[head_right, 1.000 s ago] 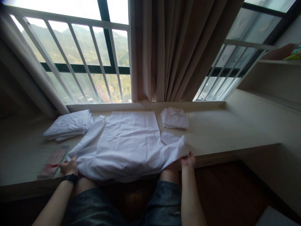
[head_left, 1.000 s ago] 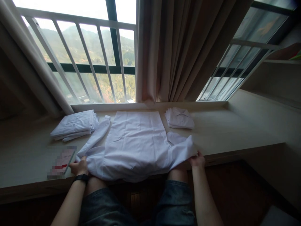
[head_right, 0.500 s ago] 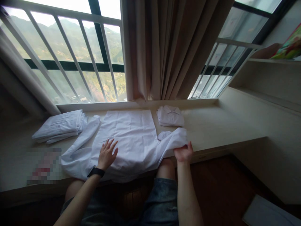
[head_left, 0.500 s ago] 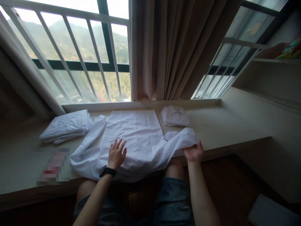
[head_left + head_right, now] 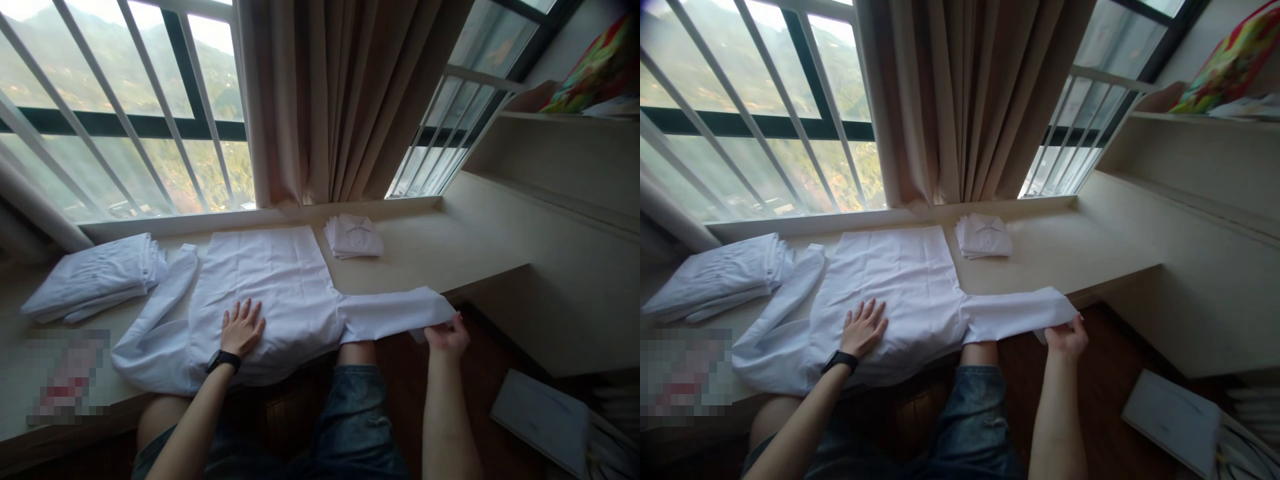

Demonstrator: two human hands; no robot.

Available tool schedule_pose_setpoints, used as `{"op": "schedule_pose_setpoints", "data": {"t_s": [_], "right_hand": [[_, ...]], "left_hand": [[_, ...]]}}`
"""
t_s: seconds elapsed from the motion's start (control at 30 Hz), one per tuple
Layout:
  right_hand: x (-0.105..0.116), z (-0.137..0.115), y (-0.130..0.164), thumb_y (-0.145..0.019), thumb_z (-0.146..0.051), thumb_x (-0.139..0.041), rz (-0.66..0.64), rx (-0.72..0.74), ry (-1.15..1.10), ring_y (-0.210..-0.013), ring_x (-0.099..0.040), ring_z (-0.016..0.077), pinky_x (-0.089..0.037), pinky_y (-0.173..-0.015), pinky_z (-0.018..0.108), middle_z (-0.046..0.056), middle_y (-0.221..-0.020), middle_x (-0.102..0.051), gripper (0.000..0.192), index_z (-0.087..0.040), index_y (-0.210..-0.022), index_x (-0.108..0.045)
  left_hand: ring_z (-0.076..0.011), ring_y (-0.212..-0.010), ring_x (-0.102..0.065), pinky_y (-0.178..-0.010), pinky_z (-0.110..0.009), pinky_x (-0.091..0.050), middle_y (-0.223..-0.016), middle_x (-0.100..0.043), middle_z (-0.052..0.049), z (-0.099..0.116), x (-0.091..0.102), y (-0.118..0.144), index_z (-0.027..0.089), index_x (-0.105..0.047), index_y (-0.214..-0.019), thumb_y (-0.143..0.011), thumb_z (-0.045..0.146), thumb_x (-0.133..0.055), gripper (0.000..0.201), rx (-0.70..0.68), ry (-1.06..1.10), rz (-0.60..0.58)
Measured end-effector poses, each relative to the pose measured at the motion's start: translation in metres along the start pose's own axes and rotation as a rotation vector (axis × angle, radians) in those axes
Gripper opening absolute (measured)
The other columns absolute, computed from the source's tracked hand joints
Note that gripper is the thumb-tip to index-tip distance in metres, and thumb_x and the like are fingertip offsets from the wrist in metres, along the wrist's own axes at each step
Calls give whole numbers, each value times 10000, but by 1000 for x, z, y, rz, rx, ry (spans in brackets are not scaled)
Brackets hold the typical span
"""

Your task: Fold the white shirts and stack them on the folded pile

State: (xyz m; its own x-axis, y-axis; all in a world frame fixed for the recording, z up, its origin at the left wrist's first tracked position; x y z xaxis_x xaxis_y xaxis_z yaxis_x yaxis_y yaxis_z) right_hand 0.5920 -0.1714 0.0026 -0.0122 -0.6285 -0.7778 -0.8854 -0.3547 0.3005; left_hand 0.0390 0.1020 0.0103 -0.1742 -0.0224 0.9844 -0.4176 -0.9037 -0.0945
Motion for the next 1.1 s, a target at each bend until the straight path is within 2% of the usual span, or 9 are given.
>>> {"op": "schedule_pose_setpoints", "data": {"t_s": [0.1,0.23,0.37,0.47,0.57,0.67,0.8,0.97,1.1], "right_hand": [[-7,9,-5,-850,-276,-566,-7,-106,77,-963,-697,213,-568,-951,463,29,-1016,-733,216,-213,-1032,-662],[-35,7,-14,-782,-112,-554,51,-167,158,-854,-687,151,-586,-881,353,-2,-905,-711,187,-192,-933,-632],[-94,-31,-16,-739,-161,-509,-212,-44,62,-874,-686,191,-596,-832,393,29,-914,-699,194,-185,-893,-625],[-121,-51,-7,-783,-295,-508,-381,16,14,-937,-681,238,-590,-847,455,57,-981,-701,218,-186,-914,-643],[-122,-46,-3,-848,-350,-542,-309,-30,98,-947,-679,229,-581,-876,439,59,-998,-706,232,-179,-952,-659],[-118,-44,-4,-875,-244,-557,-187,-11,195,-946,-683,185,-569,-915,395,35,-1020,-714,190,-188,-1019,-666],[-141,-49,1,-921,-222,-453,-277,22,252,-1003,-683,187,-586,-897,402,46,-1085,-712,266,-205,-1070,-672],[-184,-37,19,-955,-313,-478,-292,210,380,-1025,-675,192,-598,-863,344,76,-1071,-698,228,-207,-969,-679],[-242,18,43,-938,-336,-545,-494,320,439,-1098,-649,190,-567,-927,309,91,-1110,-689,253,-151,-1055,-672]], "left_hand": [[-330,-1515,-218,-1209,-554,-132,-1635,-317,-48,0,1,-1,308,-409,-1534,-983,510,-376,587,17,6,12],[-330,-1512,-225,-1207,-549,-140,-1634,-317,-53,-2,0,-2,304,-412,-1533,-989,513,-363,584,23,6,10],[-334,-1514,-221,-1204,-555,-138,-1639,-305,-56,-2,-1,-2,300,-396,-1541,-991,513,-358,591,13,-11,9],[-339,-1511,-226,-1203,-559,-137,-1638,-308,-61,-1,-1,-1,293,-398,-1541,-989,508,-369,594,8,-15,12],[-340,-1510,-227,-1205,-558,-138,-1633,-317,-66,0,1,0,292,-405,-1538,-981,503,-393,596,20,-6,8],[-341,-1510,-229,-1207,-560,-134,-1632,-321,-64,0,2,1,293,-419,-1530,-974,503,-409,595,20,10,9],[-331,-1514,-224,-1216,-547,-140,-1636,-309,-54,0,7,3,282,-438,-1520,-959,487,-440,597,7,45,54],[-289,-1518,-231,-1246,-508,-88,-1613,-354,-74,1,18,10,220,-478,-1493,-951,413,-450,576,-43,76,161],[-312,-1499,-276,-1236,-543,-84,-1588,-402,-69,7,11,13,269,-504,-1477,-955,439,-453,551,-121,81,63]]}}
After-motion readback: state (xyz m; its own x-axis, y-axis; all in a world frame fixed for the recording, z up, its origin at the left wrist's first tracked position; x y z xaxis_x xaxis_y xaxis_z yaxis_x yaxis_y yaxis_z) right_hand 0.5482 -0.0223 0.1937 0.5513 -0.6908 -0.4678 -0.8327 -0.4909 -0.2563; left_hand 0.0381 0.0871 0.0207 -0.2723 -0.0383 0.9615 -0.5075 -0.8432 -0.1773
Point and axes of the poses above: each hand's wrist, its own y-axis away from the middle knuckle, its own x-axis out of the back of the hand, z = x × y, the point moved 7 cm from there along -y, towards the middle knuckle
